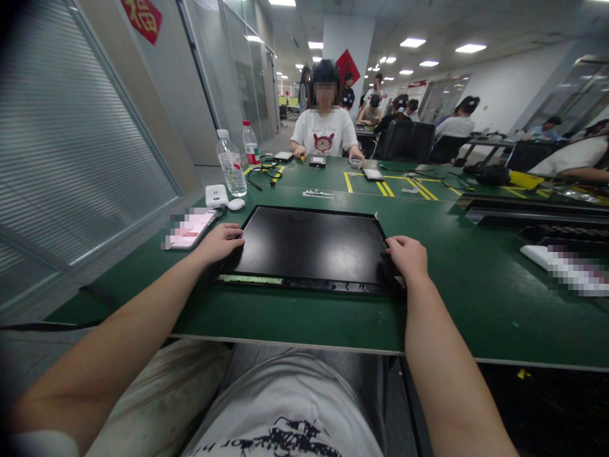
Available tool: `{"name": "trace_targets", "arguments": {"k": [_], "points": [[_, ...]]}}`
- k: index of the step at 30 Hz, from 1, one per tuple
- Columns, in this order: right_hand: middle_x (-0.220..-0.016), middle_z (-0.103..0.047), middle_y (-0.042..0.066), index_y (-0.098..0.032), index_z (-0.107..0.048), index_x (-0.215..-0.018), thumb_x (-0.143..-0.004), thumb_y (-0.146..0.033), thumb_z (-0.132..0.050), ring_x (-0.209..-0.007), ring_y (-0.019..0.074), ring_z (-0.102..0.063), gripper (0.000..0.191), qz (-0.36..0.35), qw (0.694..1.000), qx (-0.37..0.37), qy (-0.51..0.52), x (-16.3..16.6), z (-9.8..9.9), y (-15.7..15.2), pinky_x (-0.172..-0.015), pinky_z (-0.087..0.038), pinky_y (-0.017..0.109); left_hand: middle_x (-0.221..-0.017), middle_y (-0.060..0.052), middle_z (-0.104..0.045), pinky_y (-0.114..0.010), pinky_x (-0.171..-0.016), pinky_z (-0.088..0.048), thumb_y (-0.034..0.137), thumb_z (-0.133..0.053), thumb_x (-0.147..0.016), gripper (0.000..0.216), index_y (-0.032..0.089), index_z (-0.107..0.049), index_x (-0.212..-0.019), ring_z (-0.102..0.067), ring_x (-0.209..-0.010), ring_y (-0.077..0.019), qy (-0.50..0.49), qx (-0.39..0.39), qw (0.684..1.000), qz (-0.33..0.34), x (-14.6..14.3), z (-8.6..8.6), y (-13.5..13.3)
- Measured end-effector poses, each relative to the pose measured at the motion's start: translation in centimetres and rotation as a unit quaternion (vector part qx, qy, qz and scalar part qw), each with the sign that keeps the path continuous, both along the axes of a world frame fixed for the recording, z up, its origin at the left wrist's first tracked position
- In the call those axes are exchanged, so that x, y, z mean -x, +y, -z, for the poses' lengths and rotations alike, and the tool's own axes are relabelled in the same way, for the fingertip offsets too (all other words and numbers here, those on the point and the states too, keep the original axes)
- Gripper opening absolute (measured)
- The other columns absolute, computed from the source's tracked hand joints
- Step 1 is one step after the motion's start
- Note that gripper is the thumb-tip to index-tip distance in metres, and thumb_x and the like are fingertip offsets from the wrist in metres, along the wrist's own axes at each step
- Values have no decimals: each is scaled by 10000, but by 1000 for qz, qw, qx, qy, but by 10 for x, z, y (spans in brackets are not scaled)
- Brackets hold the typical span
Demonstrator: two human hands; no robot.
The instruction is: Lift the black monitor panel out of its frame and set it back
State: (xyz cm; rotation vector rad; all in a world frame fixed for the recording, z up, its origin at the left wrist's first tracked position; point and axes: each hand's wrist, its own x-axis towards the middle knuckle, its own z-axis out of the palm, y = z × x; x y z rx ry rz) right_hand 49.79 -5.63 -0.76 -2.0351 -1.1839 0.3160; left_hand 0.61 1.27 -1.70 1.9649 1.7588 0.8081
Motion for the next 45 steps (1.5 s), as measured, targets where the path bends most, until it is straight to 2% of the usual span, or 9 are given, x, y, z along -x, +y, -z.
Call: {"name": "trace_targets", "arguments": {"k": [5,14,18,21,26,32,36,41,45], "points": [[-823,-790,81,-213,-819,-923,-780,-447,-612,-767,260,-688,343,1,1000,2,-2,1,-1,-1,-785,-517,382,-1390,-145,-667,-442,-1188,-474,359,-719,-774,378,176,-866,-1070,-663,-1253,-363,27,-7,1000,8,2,0,-1],[-823,-793,80,-206,-817,-926,-777,-443,-605,-771,266,-695,351,1,1000,0,-3,0,0,-1,-791,-512,392,-1296,-154,-702,-427,-1156,-495,364,-771,-756,274,194,-868,-947,-687,-1203,-375,30,-12,999,17,-2,-8,-8],[-833,-795,86,-202,-818,-932,-786,-444,-609,-774,266,-696,352,1,1000,-3,-5,-1,1,0,-792,-517,390,-1278,-167,-697,-445,-1176,-475,359,-735,-791,314,184,-852,-1025,-654,-1254,-380,49,-19,998,34,-3,-9,-9],[-832,-792,84,-202,-823,-929,-797,-439,-602,-771,263,-694,349,2,1000,-3,-11,0,1,0,-803,-515,388,-1276,-167,-676,-456,-1186,-463,402,-747,-781,438,170,-824,-1144,-638,-1263,-372,48,-38,997,45,-3,-8,-11],[-811,-791,81,-205,-824,-903,-782,-433,-606,-768,262,-693,338,6,1000,-7,-12,2,0,-1,-768,-508,375,-1425,-168,-610,-542,-1239,-378,591,-756,-765,621,192,-792,-1240,-548,-1374,-400,62,-80,983,151,-4,-14,-18],[-824,-793,78,-207,-828,-920,-789,-423,-603,-767,261,-688,338,9,1000,5,-12,4,-2,-2,-756,-494,372,-1432,-154,-651,-508,-1207,-418,708,-772,-741,651,252,-831,-1201,-601,-1336,-392,79,-10,960,270,-7,-29,-29],[-825,-788,77,-214,-825,-913,-792,-429,-601,-777,264,-689,333,8,1000,8,-14,3,-2,-2,-783,-497,379,-1465,-140,-651,-482,-1194,-436,691,-802,-731,638,282,-831,-1219,-600,-1364,-381,88,27,952,291,-1,-34,-31],[-829,-791,79,-215,-821,-909,-783,-434,-610,-786,268,-691,329,8,1000,11,-7,3,-2,-2,-785,-492,382,-1612,-145,-540,-518,-1243,-366,669,-884,-648,735,305,-807,-1282,-464,-1509,-424,99,23,953,286,11,-35,-29],[-827,-791,76,-213,-823,-913,-783,-435,-606,-771,260,-688,336,8,1000,9,-3,2,-1,-1,-763,-489,375,-1662,-134,-488,-481,-1225,-395,622,-896,-663,756,312,-776,-1342,-475,-1508,-419,106,43,950,291,15,-37,-29]]}}
